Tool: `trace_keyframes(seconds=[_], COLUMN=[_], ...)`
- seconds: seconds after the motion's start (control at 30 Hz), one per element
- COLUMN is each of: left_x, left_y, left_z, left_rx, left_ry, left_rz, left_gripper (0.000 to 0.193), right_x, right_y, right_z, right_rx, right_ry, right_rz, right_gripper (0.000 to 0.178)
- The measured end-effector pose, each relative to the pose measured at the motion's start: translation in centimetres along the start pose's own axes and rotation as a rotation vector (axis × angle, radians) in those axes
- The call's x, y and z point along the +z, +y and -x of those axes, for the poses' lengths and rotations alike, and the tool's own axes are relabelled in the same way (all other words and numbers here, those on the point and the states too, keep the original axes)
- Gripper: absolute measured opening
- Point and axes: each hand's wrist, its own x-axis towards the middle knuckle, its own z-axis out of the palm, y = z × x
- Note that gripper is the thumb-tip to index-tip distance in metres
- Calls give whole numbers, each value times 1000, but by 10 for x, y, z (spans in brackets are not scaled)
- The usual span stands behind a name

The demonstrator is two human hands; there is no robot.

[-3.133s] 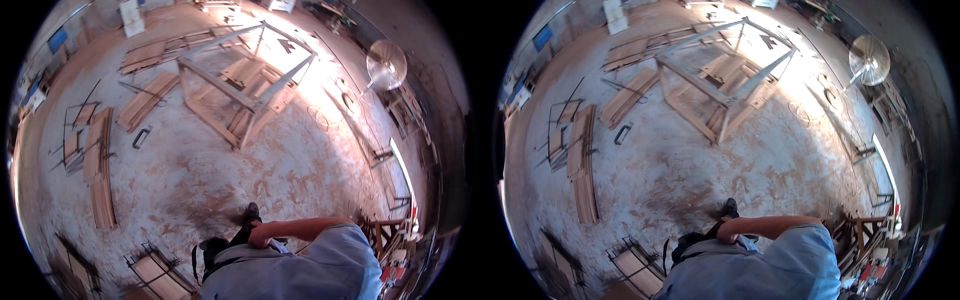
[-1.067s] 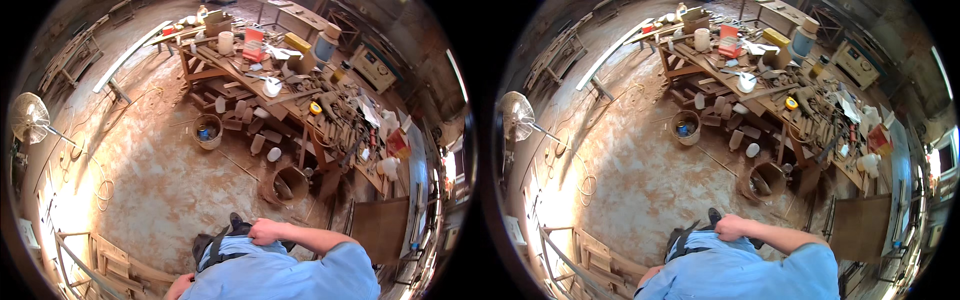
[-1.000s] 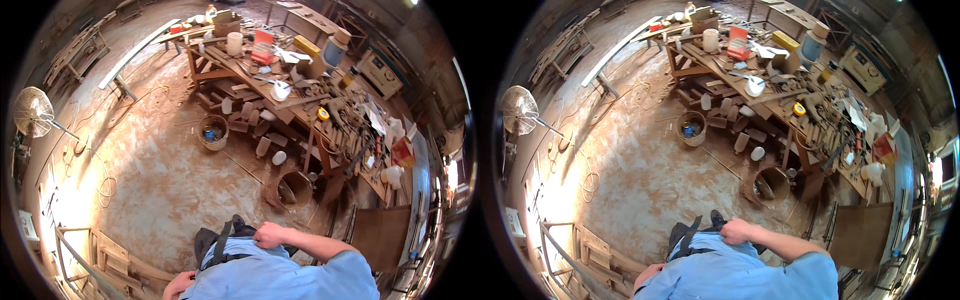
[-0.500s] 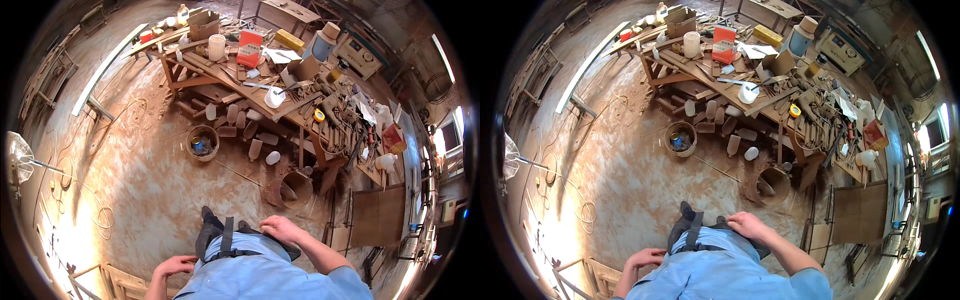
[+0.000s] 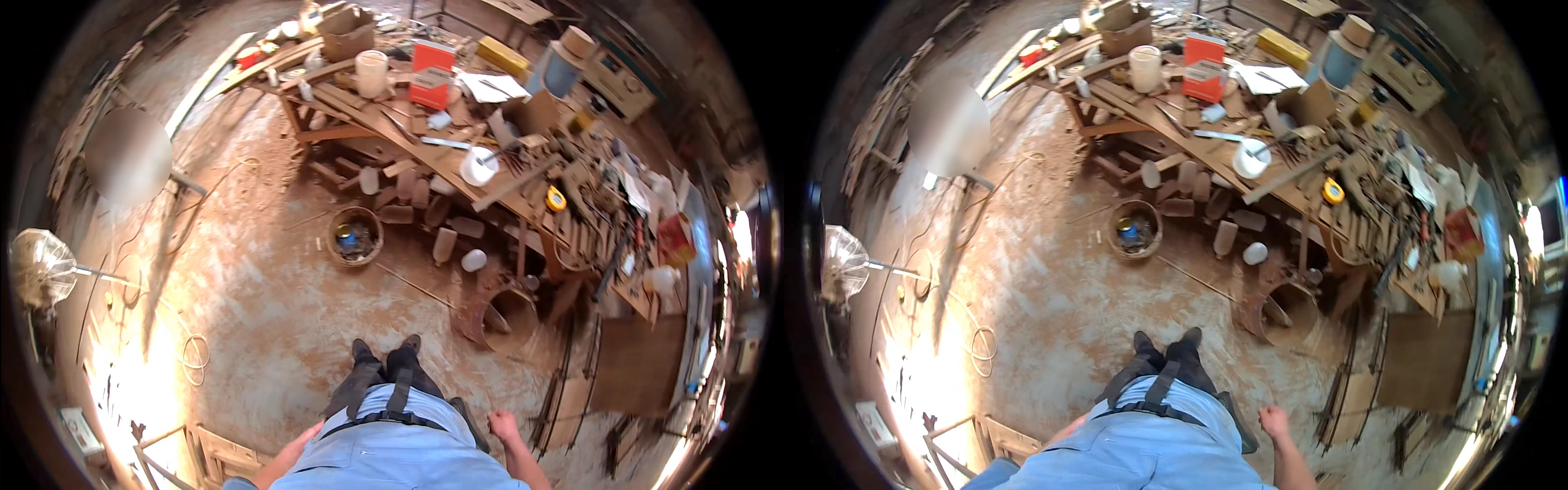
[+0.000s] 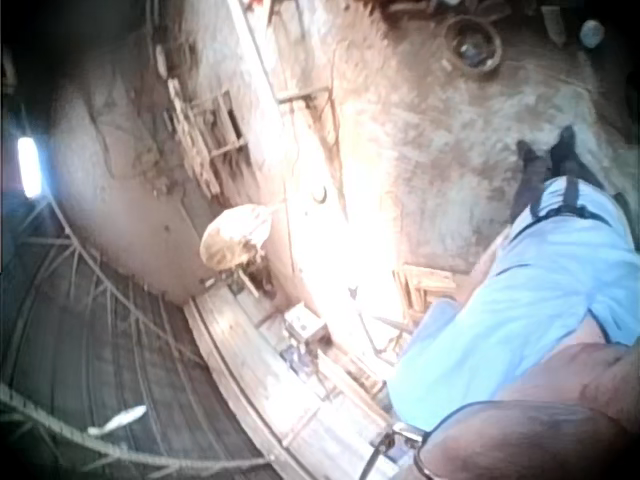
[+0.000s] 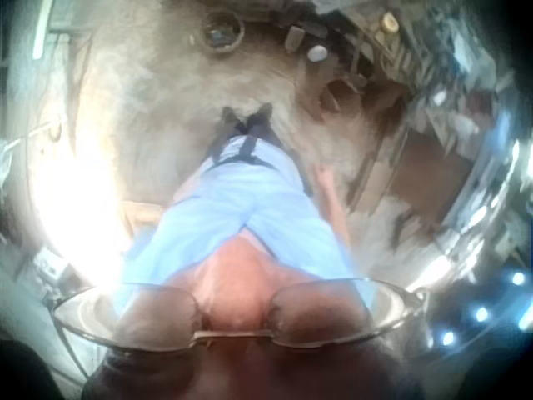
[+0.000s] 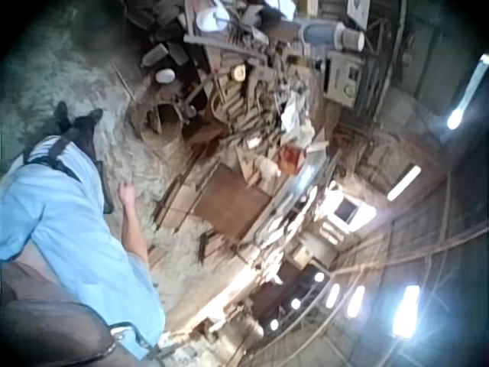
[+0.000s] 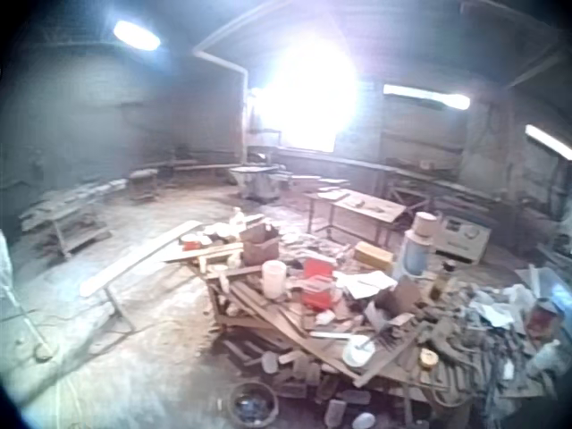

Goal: The person moves a wooden frame clamped to a workbench and picks up a small wooden piece from the floor. They apply glue to the small piece and attach it to a larger wooden plank, pressing the joint together.

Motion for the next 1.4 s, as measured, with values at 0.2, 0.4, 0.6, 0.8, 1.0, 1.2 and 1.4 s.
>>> trace_keyframes(seconds=[0.2, 0.4, 0.6, 0.8, 1.0, 1.2, 1.4], left_x=[43, 36, 15, -78, -197, -254, -318], left_y=[51, 76, 120, 113, 105, 69, 108], left_z=[52, 57, 80, 35, -9, -72, -52], left_rx=[-93, 8, 155, 364, 399, 288, 515], left_ry=[31, -26, 25, -120, 27, 268, -38], left_rz=[-39, -316, -543, 256, 566, 754, 640], left_gripper=[50, 52, 54, 78, 73, 38, 51], right_x=[-5, -18, 18, 88, 148, 242, 330], right_y=[-23, -90, -91, -129, -263, -492, -689], right_z=[-60, -74, -83, -101, -126, -78, -58], right_rx=[9, -116, -71, -485, -622, -704, -369], right_ry=[-57, -52, -129, -190, -245, -280, -228], right_rz=[-272, -289, -237, 499, 653, 519, 508], right_gripper=[28, 32, 32, 39, 41, 18, 21])
